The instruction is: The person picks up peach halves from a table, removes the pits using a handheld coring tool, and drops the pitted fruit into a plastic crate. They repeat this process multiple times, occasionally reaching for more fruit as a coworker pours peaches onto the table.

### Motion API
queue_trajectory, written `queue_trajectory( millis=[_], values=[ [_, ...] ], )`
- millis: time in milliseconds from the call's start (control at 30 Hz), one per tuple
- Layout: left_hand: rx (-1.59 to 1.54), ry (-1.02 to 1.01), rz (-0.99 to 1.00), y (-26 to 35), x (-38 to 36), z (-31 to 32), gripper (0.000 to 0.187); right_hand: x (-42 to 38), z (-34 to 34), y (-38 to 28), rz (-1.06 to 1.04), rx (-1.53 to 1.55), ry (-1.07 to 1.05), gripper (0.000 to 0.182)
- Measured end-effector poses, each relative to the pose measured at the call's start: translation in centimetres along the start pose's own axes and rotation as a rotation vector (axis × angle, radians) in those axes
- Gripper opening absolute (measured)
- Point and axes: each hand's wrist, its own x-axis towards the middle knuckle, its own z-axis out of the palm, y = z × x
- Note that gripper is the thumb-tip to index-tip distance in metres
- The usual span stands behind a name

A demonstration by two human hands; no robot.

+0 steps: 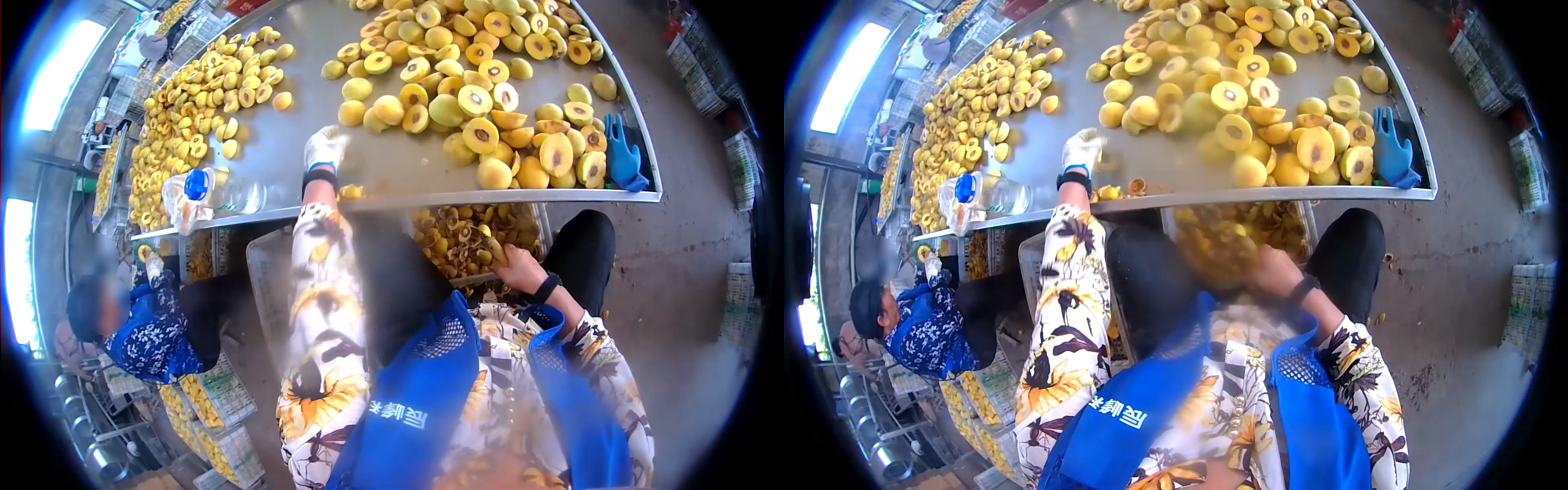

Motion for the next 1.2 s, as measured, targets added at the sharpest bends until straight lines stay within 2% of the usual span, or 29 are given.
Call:
queue_trajectory(
  millis=[67, 100, 133, 167, 200, 267, 300, 333, 433, 533, 633, 700, 733, 767, 867, 1000, 1033, 1067, 1133, 1167, 1200],
  values=[
    [-0.723, -0.081, -0.078, 0.9, -2.2, -0.1, 0.026, -0.1, 0.1, -1.1, -0.013, 0.050, 0.049, 0.033],
    [-0.957, -0.114, -0.095, 2.4, -4.5, -0.6, 0.024, 0.2, 0.5, -1.3, 0.051, 0.188, 0.084, 0.031],
    [-1.193, -0.148, -0.116, 4.4, -7.4, -1.2, 0.024, 0.4, 0.0, -2.3, -0.014, 0.317, 0.065, 0.029],
    [-1.398, -0.278, -0.114, 5.8, -10.1, -1.6, 0.032, 0.9, 0.5, -2.8, -0.143, 0.430, 0.147, 0.024],
    [-1.523, -0.424, -0.092, 6.6, -12.2, -1.7, 0.041, 0.7, -0.1, -3.2, 0.008, 0.538, 0.013, 0.018],
    [-1.563, -0.505, -0.115, 6.8, -15.1, -0.2, 0.047, 0.5, -0.7, -3.6, 0.095, 1.032, -0.230, 0.018],
    [-1.499, -0.483, -0.159, 7.3, -16.9, 0.7, 0.048, 0.4, -1.1, -3.5, 0.104, 1.126, -0.294, 0.018],
    [-1.477, -0.498, -0.105, 7.2, -18.2, 2.4, 0.045, 0.2, -1.4, -3.3, 0.106, 1.220, -0.358, 0.018],
    [-1.473, -0.714, -0.113, 7.6, -21.6, 5.3, 0.036, -0.7, -2.1, -2.7, 0.164, 1.400, -0.500, 0.017],
    [-1.348, -0.746, -0.164, 9.2, -23.8, 6.8, 0.035, -1.3, -2.0, -2.2, 0.169, 1.442, -0.553, 0.015],
    [-1.287, -0.639, -0.130, 9.8, -24.6, 8.1, 0.040, -1.5, -1.8, -1.5, 0.110, 1.347, -0.409, 0.019],
    [-1.345, -0.646, -0.134, 10.3, -25.0, 8.2, 0.044, -0.7, -0.5, -1.4, -0.062, 0.758, 0.079, 0.024],
    [-1.440, -0.675, -0.205, 10.3, -25.0, 8.4, 0.048, -0.4, -0.1, -1.7, -0.138, 0.450, 0.307, 0.027],
    [-1.533, -0.699, -0.280, 10.4, -25.0, 8.7, 0.051, -0.5, -0.2, -2.0, 0.029, 0.454, 0.333, 0.033],
    [-1.491, -0.570, -0.334, 11.7, -26.0, 9.1, 0.037, -0.2, 0.0, -2.6, 0.023, 0.424, 0.487, 0.033],
    [-1.259, -0.594, -0.260, 12.9, -26.9, 8.2, 0.034, 0.2, -0.9, -3.8, 0.028, 0.449, 0.409, 0.029],
    [-1.238, -0.606, -0.263, 13.2, -27.1, 8.0, 0.033, 0.5, -0.5, -3.5, 0.006, 0.401, 0.487, 0.026],
    [-1.217, -0.617, -0.266, 13.3, -27.2, 7.9, 0.032, 0.8, -0.4, -3.3, 0.014, 0.395, 0.477, 0.025],
    [-1.212, -0.536, -0.261, 12.8, -27.3, 8.9, 0.030, 1.0, -0.3, -3.0, 0.030, 0.381, 0.455, 0.024],
    [-1.210, -0.495, -0.258, 12.3, -27.2, 9.6, 0.030, 0.7, -0.2, -3.2, -0.034, 0.371, 0.398, 0.024],
    [-1.348, -0.525, -0.241, 11.7, -26.7, 10.2, 0.030, 0.2, 0.0, -3.7, -0.098, 0.360, 0.342, 0.024]
  ],
)
